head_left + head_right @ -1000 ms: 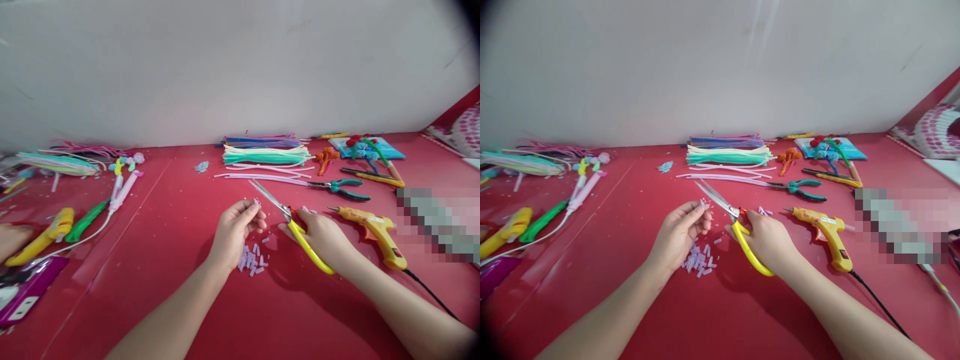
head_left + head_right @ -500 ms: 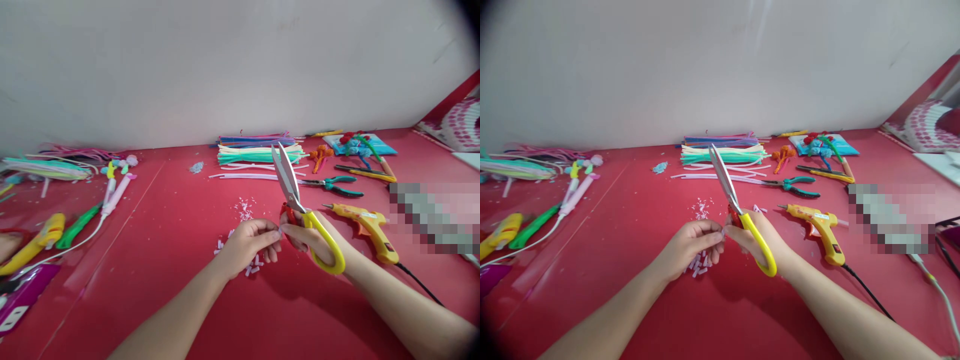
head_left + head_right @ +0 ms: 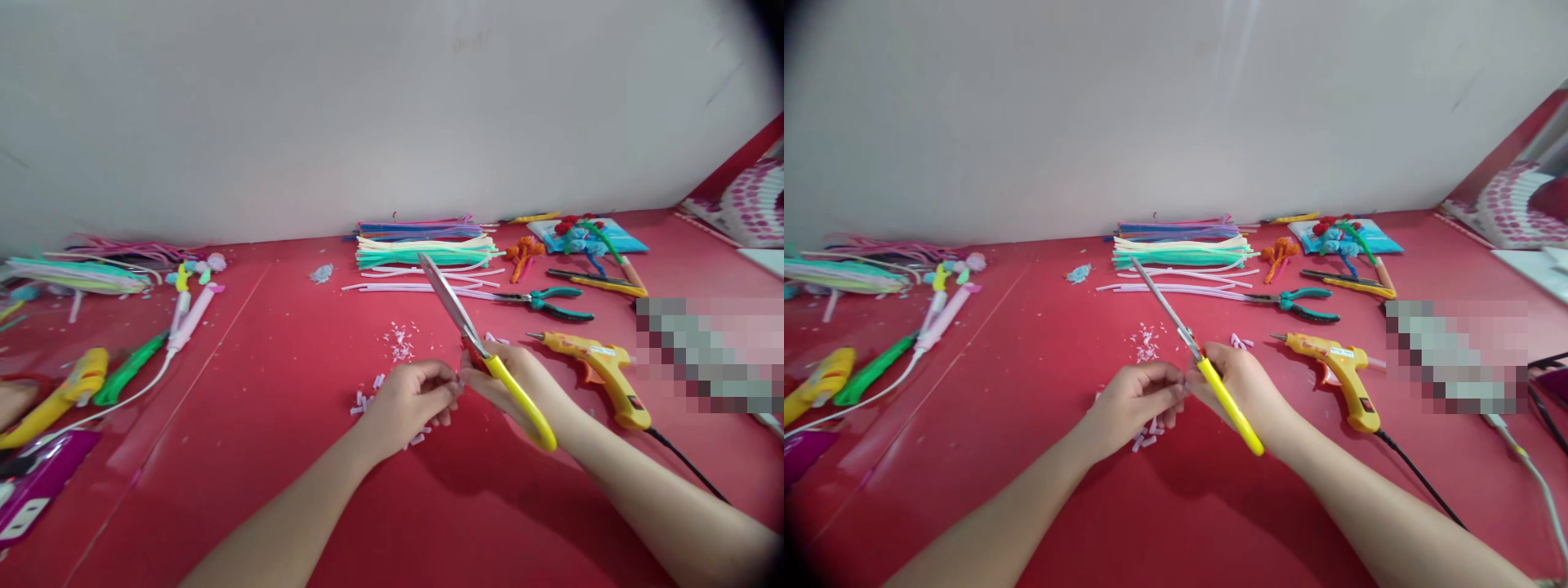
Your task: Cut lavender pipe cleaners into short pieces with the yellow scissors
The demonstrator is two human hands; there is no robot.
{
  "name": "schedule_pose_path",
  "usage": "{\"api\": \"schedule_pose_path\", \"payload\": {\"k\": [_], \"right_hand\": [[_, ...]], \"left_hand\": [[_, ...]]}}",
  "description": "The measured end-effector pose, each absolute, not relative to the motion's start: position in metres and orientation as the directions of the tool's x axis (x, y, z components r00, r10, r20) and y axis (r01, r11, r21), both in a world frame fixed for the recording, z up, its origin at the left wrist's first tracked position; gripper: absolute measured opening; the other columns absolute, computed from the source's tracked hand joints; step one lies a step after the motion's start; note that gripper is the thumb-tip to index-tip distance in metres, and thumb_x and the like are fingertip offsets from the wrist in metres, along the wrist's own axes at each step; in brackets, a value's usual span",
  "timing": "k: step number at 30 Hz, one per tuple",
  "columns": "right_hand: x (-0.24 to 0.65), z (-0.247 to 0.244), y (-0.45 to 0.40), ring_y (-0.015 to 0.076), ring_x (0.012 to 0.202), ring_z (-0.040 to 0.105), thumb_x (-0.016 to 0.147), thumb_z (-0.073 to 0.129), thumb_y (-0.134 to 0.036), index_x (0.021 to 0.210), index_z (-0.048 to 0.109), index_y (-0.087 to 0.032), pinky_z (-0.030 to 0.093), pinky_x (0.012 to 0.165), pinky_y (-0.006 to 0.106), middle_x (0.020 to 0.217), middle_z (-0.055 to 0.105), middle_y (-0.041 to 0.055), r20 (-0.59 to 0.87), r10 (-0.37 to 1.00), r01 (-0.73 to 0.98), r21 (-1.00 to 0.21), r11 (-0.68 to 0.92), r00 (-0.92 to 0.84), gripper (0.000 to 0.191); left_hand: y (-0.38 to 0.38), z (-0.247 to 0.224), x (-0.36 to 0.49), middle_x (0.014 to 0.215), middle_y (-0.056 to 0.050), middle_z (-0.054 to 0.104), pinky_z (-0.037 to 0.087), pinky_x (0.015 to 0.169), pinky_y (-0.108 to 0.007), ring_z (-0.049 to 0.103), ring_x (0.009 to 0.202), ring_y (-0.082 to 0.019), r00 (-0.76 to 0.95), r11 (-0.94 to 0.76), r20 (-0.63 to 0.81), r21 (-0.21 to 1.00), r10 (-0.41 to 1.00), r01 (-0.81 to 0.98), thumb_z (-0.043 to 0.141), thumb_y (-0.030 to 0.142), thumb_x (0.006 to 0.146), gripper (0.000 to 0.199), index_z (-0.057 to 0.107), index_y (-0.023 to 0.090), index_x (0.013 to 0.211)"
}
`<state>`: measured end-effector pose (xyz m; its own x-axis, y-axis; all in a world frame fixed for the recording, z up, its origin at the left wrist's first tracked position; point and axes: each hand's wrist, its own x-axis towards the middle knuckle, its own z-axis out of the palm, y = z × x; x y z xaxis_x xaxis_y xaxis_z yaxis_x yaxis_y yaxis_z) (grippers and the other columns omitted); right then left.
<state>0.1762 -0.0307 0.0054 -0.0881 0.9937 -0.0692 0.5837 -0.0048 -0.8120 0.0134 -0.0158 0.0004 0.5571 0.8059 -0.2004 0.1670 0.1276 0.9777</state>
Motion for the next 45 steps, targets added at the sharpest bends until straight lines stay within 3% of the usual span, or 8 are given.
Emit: {"api": "schedule_pose_path", "payload": {"k": [4, 10, 16, 20, 26, 30, 37, 45], "right_hand": [[0.192, 0.016, -0.022, 0.0069, 0.04, 0.039, 0.069, 0.041, -0.033, 0.062, 0.047, -0.019, 0.027, 0.039, 0.018, 0.045, 0.041, -0.0053, -0.098, 0.989, 0.738, -0.658, -0.148, 0.11, 0.016], [0.218, 0.016, -0.002, 0.013, 0.048, 0.051, 0.071, 0.038, -0.029, 0.073, 0.058, -0.02, 0.027, 0.043, 0.022, 0.065, 0.061, 0.005, -0.232, 0.96, 0.958, -0.204, -0.203, 0.154, 0.022], [0.222, -0.006, 0.005, 0.0157, 0.053, 0.053, 0.07, 0.039, -0.028, 0.077, 0.058, -0.016, 0.025, 0.047, 0.024, 0.066, 0.061, 0.009, -0.21, 0.962, 0.968, -0.14, -0.207, 0.175, 0.024], [0.217, -0.004, 0.001, 0.0147, 0.055, 0.051, 0.071, 0.038, -0.032, 0.079, 0.055, -0.018, 0.024, 0.047, 0.022, 0.066, 0.06, 0.0068, -0.12, 0.981, 0.968, -0.179, -0.174, 0.154, 0.023], [0.204, -0.004, -0.008, 0.0108, 0.046, 0.043, 0.07, 0.04, -0.038, 0.069, 0.053, -0.019, 0.021, 0.044, 0.021, 0.058, 0.057, 0.0039, -0.039, 0.993, 0.957, -0.266, -0.115, 0.109, 0.023], [0.197, -0.006, -0.013, 0.0101, 0.046, 0.041, 0.069, 0.041, -0.038, 0.066, 0.053, -0.018, 0.021, 0.044, 0.021, 0.053, 0.053, 0.0025, 0.005, 0.998, 0.926, -0.373, -0.063, 0.07, 0.024], [0.175, 0.006, -0.028, 0.0059, 0.042, 0.037, 0.066, 0.044, -0.03, 0.065, 0.052, -0.017, 0.029, 0.042, 0.017, 0.048, 0.042, -0.0054, -0.149, 0.982, 0.579, -0.814, -0.056, -0.113, 0.015], [0.171, -0.001, -0.032, 0.0055, 0.044, 0.034, 0.067, 0.044, -0.029, 0.061, 0.045, -0.018, 0.026, 0.041, 0.017, 0.049, 0.036, -0.0063, -0.107, 0.991, 0.58, -0.813, -0.045, -0.074, 0.012]], "left_hand": [[-0.007, -0.001, 0.008, 0.06, -0.001, 0.054, 0.038, 0.049, -0.022, 0.051, 0.05, -0.01, 0.455, 0.013, -0.11, 0.977, 0.884, 0.211, 0.047, 0.03, 0.074, 0.016, 0.056, 0.017, 0.071], [0.011, -0.006, -0.006, 0.057, 0.001, 0.049, 0.034, 0.052, -0.021, 0.046, 0.053, -0.01, 0.304, -0.21, 0.087, 0.892, 0.949, 0.401, 0.048, 0.031, 0.072, 0.02, 0.054, 0.017, 0.059], [0.016, -0.009, -0.014, 0.071, 0.002, 0.055, 0.035, 0.056, -0.022, 0.048, 0.06, -0.01, 0.353, -0.255, 0.034, 0.758, 0.935, 0.601, 0.048, 0.023, 0.069, 0.013, 0.054, 0.021, 0.08], [0.012, -0.005, -0.014, 0.07, 0.0, 0.055, 0.035, 0.057, -0.023, 0.049, 0.063, -0.012, 0.524, -0.41, 0.009, 0.636, 0.851, 0.654, 0.049, 0.024, 0.069, 0.007, 0.055, 0.019, 0.068], [0.003, -0.011, -0.006, 0.068, -0.002, 0.054, 0.034, 0.056, -0.023, 0.048, 0.06, -0.012, 0.593, -0.507, -0.009, 0.509, 0.805, 0.696, 0.046, 0.018, 0.068, 0.01, 0.055, 0.018, 0.063], [0.001, -0.012, -0.002, 0.067, -0.002, 0.054, 0.034, 0.055, -0.023, 0.048, 0.06, -0.012, 0.543, -0.428, 0.002, 0.617, 0.84, 0.66, 0.046, 0.018, 0.069, 0.011, 0.055, 0.017, 0.062], [-0.005, 0.0, 0.006, 0.059, 0.002, 0.051, 0.035, 0.051, -0.021, 0.045, 0.053, -0.01, 0.46, -0.143, -0.077, 0.894, 0.884, 0.424, 0.049, 0.034, 0.07, 0.018, 0.057, 0.017, 0.069], [-0.014, -0.001, 0.014, 0.061, 0.002, 0.051, 0.036, 0.051, -0.021, 0.045, 0.052, -0.009, 0.416, -0.199, 0.001, 0.88, 0.909, 0.432, 0.051, 0.029, 0.069, 0.012, 0.057, 0.018, 0.069]]}}
